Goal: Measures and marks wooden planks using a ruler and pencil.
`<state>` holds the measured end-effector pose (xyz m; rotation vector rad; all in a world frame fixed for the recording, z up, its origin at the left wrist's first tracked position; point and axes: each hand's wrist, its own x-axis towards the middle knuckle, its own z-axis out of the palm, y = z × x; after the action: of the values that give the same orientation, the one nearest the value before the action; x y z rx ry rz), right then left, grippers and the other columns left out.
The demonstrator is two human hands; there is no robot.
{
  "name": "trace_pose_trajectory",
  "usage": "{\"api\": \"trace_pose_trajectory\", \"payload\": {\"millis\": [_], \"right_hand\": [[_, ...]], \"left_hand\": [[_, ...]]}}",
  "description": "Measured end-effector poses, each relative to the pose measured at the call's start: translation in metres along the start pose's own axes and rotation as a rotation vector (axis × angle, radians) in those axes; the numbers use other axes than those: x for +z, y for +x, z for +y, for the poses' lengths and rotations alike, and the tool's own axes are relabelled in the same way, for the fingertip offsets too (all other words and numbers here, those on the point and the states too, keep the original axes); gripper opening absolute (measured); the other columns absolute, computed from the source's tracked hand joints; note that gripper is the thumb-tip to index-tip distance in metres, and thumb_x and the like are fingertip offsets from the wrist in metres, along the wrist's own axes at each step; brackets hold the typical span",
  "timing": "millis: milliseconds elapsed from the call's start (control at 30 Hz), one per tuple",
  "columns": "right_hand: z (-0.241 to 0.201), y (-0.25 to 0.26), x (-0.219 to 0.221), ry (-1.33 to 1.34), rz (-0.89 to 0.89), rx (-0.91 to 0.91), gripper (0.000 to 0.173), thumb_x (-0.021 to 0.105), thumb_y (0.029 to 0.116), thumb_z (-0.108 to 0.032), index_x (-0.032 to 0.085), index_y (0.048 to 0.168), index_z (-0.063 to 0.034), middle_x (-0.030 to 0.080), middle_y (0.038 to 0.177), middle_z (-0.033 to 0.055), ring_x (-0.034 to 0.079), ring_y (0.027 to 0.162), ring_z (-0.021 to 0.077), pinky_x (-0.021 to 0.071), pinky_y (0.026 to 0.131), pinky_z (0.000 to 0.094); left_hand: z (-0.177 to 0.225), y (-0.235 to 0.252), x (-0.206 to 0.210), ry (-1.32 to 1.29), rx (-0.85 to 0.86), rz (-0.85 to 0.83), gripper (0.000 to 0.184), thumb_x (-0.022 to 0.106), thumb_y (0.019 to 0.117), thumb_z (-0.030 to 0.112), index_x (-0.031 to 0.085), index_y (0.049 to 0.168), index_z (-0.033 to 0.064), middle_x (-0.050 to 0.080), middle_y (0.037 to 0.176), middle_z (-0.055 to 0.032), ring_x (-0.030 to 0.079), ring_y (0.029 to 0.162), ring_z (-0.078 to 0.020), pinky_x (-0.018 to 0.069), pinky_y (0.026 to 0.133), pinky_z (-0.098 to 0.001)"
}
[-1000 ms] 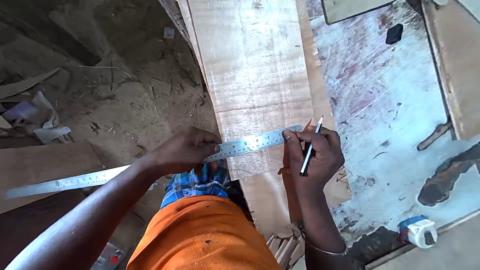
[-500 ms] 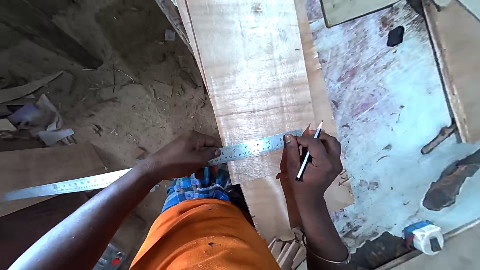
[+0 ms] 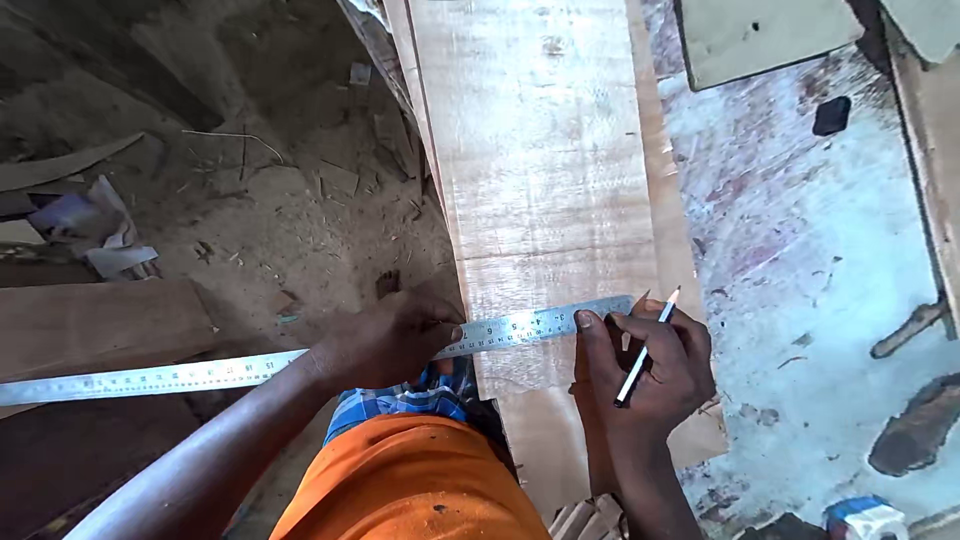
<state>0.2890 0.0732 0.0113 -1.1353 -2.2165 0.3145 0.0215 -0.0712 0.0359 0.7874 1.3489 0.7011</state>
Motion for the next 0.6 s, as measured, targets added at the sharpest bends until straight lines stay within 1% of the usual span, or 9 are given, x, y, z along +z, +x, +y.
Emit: {"api": "trace_pose_trajectory", "payload": {"millis": [100, 233, 300, 433, 533, 600], "right_hand": [[0.0001, 0.0003, -0.0002, 0.029, 0.0, 0.003, 0.032, 0.085, 0.0835, -0.033, 0.073, 0.089, -0.0035, 0.065, 0.104, 0.0142, 0.064, 0.106, 0.021, 0.0541, 0.092, 0.0341], [-0.0015, 0.0011, -0.0002, 0.02, 0.008, -0.005, 0.031, 0.084, 0.0835, -0.031, 0.073, 0.087, -0.0023, 0.065, 0.102, 0.0147, 0.064, 0.104, 0.0209, 0.0539, 0.089, 0.0333], [-0.0009, 0.0005, 0.0002, 0.017, 0.019, -0.013, 0.031, 0.085, 0.083, -0.031, 0.073, 0.086, -0.0026, 0.065, 0.102, 0.0142, 0.065, 0.104, 0.0208, 0.0544, 0.089, 0.0334], [0.0, 0.0002, 0.0009, 0.026, 0.022, -0.014, 0.03, 0.084, 0.083, -0.032, 0.073, 0.085, -0.0045, 0.065, 0.102, 0.0125, 0.064, 0.105, 0.0213, 0.0544, 0.091, 0.0351], [0.0007, 0.0001, 0.0018, 0.025, 0.035, -0.022, 0.03, 0.085, 0.0825, -0.032, 0.073, 0.084, -0.0046, 0.065, 0.102, 0.0126, 0.064, 0.106, 0.0213, 0.0544, 0.093, 0.0355], [0.0003, -0.0005, 0.0012, 0.023, 0.032, -0.018, 0.029, 0.084, 0.0827, -0.032, 0.073, 0.084, -0.0048, 0.066, 0.103, 0.0129, 0.064, 0.107, 0.0218, 0.0539, 0.093, 0.0354]], "left_hand": [[0.0015, -0.0008, -0.0001, 0.028, -0.017, 0.011, 0.023, 0.052, 0.1073, 0.021, 0.074, 0.105, 0.0121, 0.074, 0.078, -0.0004, 0.06, 0.049, -0.0086, 0.0482, 0.043, -0.0217], [0.0005, 0.0, -0.0005, 0.013, -0.042, -0.001, 0.023, 0.053, 0.1073, 0.022, 0.073, 0.104, 0.0124, 0.074, 0.078, 0.0, 0.061, 0.051, -0.0095, 0.0489, 0.045, -0.0222], [-0.0007, 0.0001, -0.0009, 0.013, -0.038, -0.009, 0.023, 0.052, 0.1075, 0.023, 0.073, 0.104, 0.0133, 0.075, 0.079, 0.0005, 0.061, 0.051, -0.0093, 0.049, 0.044, -0.0228], [-0.0023, -0.0005, -0.0016, 0.006, -0.02, -0.011, 0.022, 0.053, 0.107, 0.021, 0.073, 0.106, 0.013, 0.075, 0.079, 0.0, 0.062, 0.052, -0.0095, 0.0504, 0.046, -0.0226], [-0.0027, 0.0004, -0.0014, -0.026, 0.003, -0.017, 0.021, 0.052, 0.1069, 0.018, 0.072, 0.105, 0.0101, 0.074, 0.078, -0.0024, 0.06, 0.051, -0.0092, 0.0487, 0.045, -0.021], [-0.0022, 0.0002, -0.0006, -0.028, 0.005, -0.017, 0.02, 0.053, 0.1066, 0.016, 0.071, 0.104, 0.0095, 0.074, 0.079, -0.0028, 0.062, 0.051, -0.0094, 0.0496, 0.044, -0.021]]}}
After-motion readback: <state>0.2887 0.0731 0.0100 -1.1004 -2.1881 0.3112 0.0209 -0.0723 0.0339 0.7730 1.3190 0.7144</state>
